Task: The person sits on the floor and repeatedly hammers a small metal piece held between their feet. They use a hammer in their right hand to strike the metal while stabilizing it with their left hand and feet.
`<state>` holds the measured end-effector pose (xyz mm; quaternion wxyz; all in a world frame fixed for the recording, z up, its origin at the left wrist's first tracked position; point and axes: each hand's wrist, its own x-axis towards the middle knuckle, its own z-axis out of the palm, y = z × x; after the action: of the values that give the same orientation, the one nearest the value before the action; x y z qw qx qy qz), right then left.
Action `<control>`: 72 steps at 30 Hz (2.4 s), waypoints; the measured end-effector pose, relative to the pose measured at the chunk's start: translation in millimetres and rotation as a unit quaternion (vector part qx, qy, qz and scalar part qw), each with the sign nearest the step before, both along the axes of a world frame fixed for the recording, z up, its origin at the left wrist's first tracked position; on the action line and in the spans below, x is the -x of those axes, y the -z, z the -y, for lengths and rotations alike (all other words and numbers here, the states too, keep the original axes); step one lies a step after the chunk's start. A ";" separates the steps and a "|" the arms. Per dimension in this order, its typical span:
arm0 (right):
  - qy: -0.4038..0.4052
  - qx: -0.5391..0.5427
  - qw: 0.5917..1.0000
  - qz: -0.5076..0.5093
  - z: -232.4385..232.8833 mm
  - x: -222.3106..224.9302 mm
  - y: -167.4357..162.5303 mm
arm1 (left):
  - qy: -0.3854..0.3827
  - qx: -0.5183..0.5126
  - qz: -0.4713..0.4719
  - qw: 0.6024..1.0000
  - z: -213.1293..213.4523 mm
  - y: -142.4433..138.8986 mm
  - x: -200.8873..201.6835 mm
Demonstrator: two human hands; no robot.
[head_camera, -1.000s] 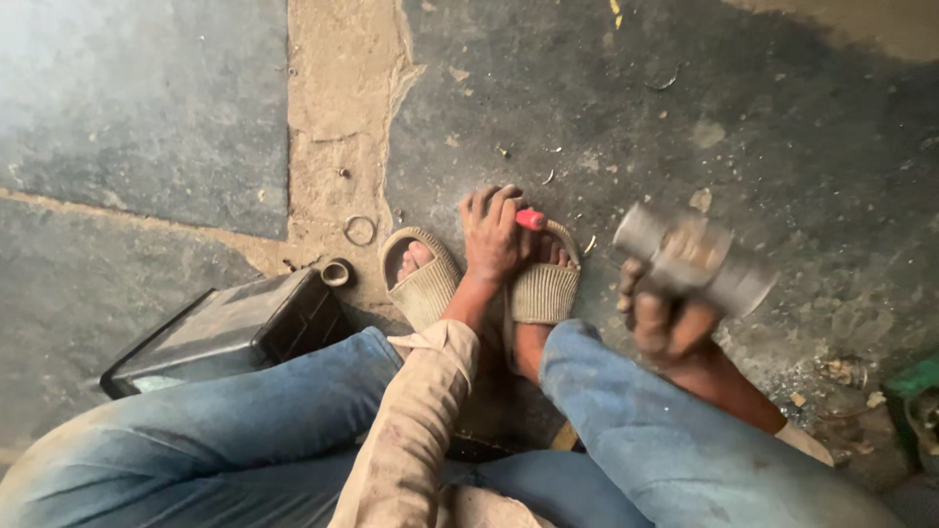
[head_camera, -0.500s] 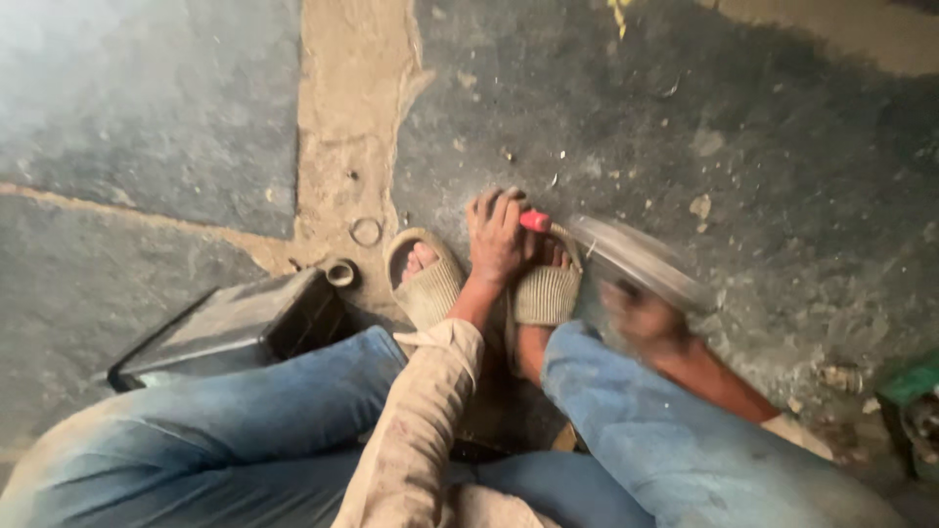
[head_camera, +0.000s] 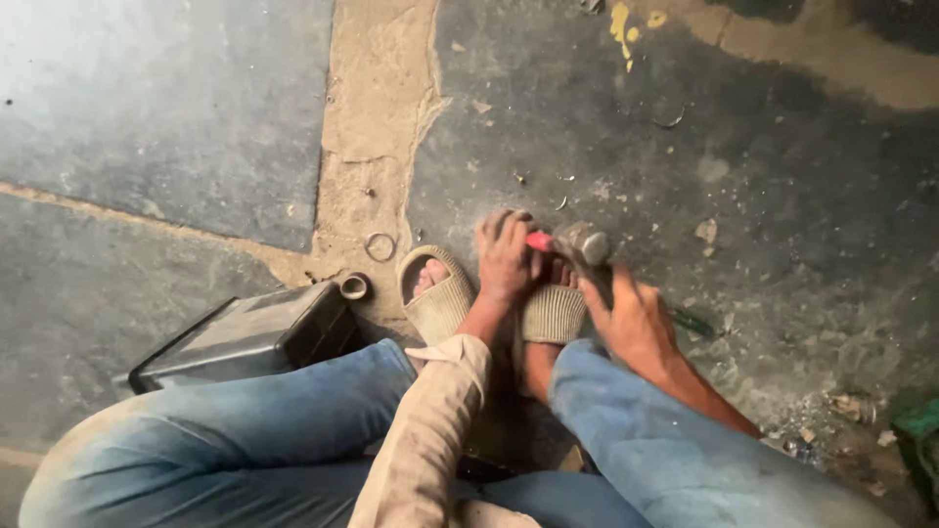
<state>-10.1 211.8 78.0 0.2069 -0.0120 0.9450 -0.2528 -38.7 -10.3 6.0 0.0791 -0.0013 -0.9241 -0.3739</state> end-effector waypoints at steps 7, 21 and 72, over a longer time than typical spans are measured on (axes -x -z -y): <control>0.046 -0.106 0.992 -0.043 10.2 30.2 4.2 | -0.025 -0.011 0.005 1.000 -9.1 -2.7 1.0; 0.080 0.224 0.971 0.017 68.3 99.7 25.1 | -0.075 -0.020 0.028 0.997 -10.9 0.4 -4.4; 0.036 -0.094 0.991 -0.083 17.9 4.6 33.2 | 0.007 -0.039 0.044 0.998 -8.5 15.7 -8.7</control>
<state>-14.8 193.9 44.8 0.1188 0.0209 0.9783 -0.1685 -30.0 -1.8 -9.7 0.0357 0.0116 -0.9114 -0.4098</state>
